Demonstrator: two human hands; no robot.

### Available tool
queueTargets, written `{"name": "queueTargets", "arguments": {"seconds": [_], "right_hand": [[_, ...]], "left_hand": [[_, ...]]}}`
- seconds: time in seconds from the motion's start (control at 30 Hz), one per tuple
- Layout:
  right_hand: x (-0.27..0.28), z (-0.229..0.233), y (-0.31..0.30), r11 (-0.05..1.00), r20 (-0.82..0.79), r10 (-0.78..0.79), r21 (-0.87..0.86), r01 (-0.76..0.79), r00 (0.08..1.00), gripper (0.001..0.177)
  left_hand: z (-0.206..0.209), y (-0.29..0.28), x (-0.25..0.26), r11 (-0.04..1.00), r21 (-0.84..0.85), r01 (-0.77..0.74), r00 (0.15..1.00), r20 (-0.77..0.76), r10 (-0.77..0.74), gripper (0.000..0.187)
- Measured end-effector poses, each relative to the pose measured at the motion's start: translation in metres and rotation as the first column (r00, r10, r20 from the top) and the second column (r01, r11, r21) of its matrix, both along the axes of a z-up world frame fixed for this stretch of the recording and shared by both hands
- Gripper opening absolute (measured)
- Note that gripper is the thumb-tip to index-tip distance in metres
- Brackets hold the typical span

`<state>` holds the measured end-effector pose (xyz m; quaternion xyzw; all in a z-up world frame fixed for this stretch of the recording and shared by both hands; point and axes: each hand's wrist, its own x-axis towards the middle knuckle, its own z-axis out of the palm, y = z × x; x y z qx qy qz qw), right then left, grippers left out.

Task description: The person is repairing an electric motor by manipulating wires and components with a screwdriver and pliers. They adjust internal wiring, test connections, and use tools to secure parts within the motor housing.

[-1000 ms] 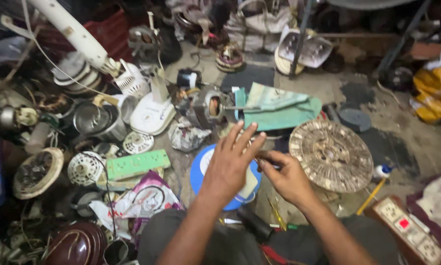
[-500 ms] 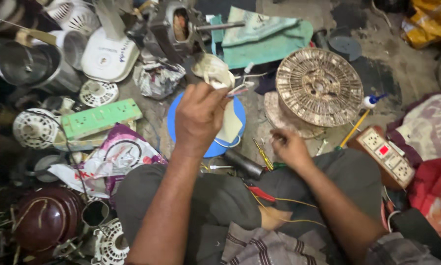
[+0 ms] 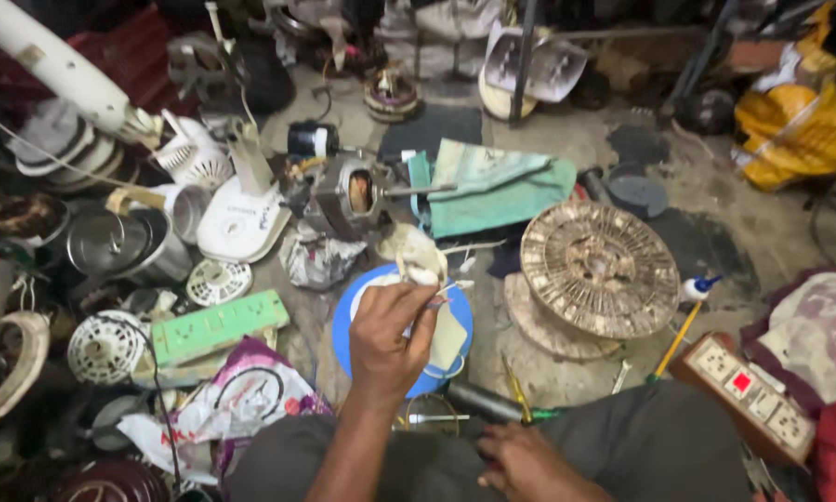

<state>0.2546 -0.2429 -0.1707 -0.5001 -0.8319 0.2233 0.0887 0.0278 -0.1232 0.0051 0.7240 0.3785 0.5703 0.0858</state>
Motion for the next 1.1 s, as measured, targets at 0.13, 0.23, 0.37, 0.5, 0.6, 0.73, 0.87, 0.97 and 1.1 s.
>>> {"name": "queueTargets", "arguments": {"seconds": [0.13,0.23,0.37,0.5,0.6,0.73,0.87,0.97,1.1], "right_hand": [[0.013,0.004,0.02,0.931,0.097,0.034,-0.366,0.004,0.995,0.037],[0.013,0.015,0.016,0.93,0.145,0.016,-0.365,0.039,0.989,0.039],[0.019,0.049,0.011,0.945,0.377,-0.18,-0.19,0.266,0.908,0.028],[0.108,0.133,-0.007,0.753,0.294,-0.606,-0.088,0.653,0.739,0.046],[0.201,0.182,-0.024,0.824,0.575,-0.437,-0.053,0.564,0.692,0.05],[0.255,0.116,-0.044,0.803,0.545,-0.355,-0.238,0.546,0.76,0.037],[0.266,-0.003,-0.054,0.864,0.34,-0.501,0.141,0.483,0.796,0.058],[0.268,-0.043,-0.046,0.884,0.227,-0.437,0.286,0.369,0.87,0.075],[0.244,-0.01,-0.038,0.71,0.195,-0.276,0.701,0.063,0.941,0.082]], "left_hand": [[0.001,-0.002,0.002,0.998,-0.055,0.042,0.991,0.126,-0.035,0.016],[-0.008,-0.004,0.011,0.964,-0.234,0.129,0.919,0.392,-0.028,0.013],[-0.022,0.006,0.02,0.896,-0.268,0.355,0.729,0.68,-0.085,0.017],[-0.028,0.011,0.018,0.862,-0.315,0.396,0.703,0.708,-0.065,0.016],[-0.025,0.01,0.016,0.882,-0.325,0.342,0.765,0.641,-0.06,0.014],[-0.02,0.006,0.015,0.903,-0.313,0.295,0.831,0.55,-0.082,0.012],[-0.022,0.002,0.012,0.977,-0.184,0.103,0.948,0.315,-0.041,0.016],[-0.018,0.002,0.012,0.962,-0.229,0.148,0.923,0.381,-0.052,0.019],[-0.008,0.002,0.017,0.94,-0.295,0.17,0.928,0.369,-0.052,0.021]]}}
